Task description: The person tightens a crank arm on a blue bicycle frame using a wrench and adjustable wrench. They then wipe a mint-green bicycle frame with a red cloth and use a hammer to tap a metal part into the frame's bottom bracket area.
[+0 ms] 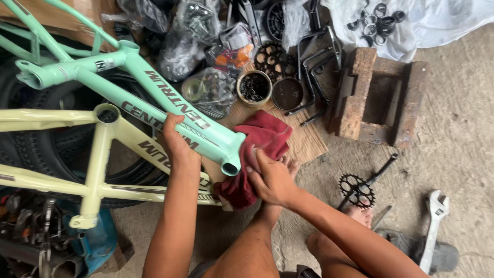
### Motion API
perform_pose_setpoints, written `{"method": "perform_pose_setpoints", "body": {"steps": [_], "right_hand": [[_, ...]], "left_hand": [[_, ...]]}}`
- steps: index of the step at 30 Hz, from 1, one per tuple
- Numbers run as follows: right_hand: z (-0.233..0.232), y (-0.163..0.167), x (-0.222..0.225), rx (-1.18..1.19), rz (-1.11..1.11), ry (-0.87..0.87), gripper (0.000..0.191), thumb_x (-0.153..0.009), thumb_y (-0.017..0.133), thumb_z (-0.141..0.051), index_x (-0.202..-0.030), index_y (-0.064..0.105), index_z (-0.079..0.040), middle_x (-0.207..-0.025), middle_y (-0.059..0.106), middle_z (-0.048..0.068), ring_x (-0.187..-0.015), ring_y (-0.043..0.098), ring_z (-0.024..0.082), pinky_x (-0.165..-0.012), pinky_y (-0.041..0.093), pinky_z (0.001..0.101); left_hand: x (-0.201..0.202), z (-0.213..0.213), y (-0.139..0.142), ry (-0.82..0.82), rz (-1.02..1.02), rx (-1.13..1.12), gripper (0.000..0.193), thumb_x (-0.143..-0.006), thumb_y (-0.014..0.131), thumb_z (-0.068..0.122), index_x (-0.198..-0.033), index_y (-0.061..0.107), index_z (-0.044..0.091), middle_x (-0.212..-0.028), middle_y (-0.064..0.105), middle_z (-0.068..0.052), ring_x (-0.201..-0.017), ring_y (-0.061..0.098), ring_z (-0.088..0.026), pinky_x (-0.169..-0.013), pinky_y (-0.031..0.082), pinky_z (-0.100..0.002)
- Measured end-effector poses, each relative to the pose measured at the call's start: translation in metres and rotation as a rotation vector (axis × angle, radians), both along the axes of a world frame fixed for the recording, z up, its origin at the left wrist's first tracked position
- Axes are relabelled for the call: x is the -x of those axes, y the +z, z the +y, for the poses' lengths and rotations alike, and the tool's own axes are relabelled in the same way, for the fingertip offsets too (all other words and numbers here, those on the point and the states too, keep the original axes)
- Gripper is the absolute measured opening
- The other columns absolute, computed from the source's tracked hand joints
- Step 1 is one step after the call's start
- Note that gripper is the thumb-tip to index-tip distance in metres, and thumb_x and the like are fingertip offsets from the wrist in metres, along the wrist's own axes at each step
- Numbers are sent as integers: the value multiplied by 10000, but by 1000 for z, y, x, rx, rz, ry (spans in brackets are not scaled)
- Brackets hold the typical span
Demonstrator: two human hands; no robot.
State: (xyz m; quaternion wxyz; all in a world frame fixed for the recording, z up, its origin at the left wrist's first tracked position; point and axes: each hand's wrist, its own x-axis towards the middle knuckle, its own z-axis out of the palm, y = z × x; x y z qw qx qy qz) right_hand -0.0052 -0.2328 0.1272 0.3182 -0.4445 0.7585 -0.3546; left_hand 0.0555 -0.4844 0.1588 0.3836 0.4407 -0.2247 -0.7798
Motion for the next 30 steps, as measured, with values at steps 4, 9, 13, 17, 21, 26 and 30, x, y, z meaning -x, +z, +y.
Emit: {"method": "perform_pose_setpoints", "body": {"steps": [4,9,13,17,21,26,30], "right_hand": [[11,4,3,-275,82,380,275,-957,616,-289,-1183,634,-135,-1067,673,182,-833,671,429,-772,520,548],[33,41,65,11,-140,-200,358,-868,673,-211,-1203,675,-85,-1057,685,195,-969,676,346,-858,544,424],[49,72,99,558,84,-196,294,-895,603,-60,-1175,583,27,-1303,561,350,-1203,556,439,-987,424,485],[33,82,94,241,-193,-406,222,-998,632,-164,-1139,590,2,-906,646,172,-845,637,345,-795,532,405],[10,95,88,262,105,-349,111,-976,639,-169,-1031,630,-73,-888,673,132,-807,676,363,-693,535,426],[10,121,43,408,311,-88,156,-882,732,-221,-922,646,-97,-750,589,99,-652,619,314,-589,492,452],[1,106,41,436,317,-106,167,-889,732,-212,-897,604,-106,-768,580,94,-675,615,318,-613,490,449]], "left_hand": [[14,8,-2,-74,157,-40,349,-776,595,132,-1098,617,-4,-1048,634,-127,-1004,632,-297,-946,547,-429],[28,24,13,-98,89,-12,332,-753,569,163,-1060,611,41,-1045,640,-100,-1002,645,-278,-936,555,-421],[28,30,22,-146,140,-47,377,-705,525,138,-1048,648,45,-1000,644,-83,-997,653,-240,-933,562,-407],[21,36,23,-140,175,0,160,-774,559,120,-924,551,63,-941,583,-66,-947,624,-245,-934,545,-406],[14,46,24,-108,101,-31,139,-744,555,112,-875,538,71,-903,582,-60,-908,633,-236,-938,555,-396],[0,49,26,-50,-16,-94,172,-720,557,137,-880,518,86,-897,586,-58,-908,654,-240,-940,571,-413],[-13,49,24,-105,-28,-63,270,-747,558,138,-1004,567,56,-952,586,-55,-943,647,-231,-958,548,-393]]}}
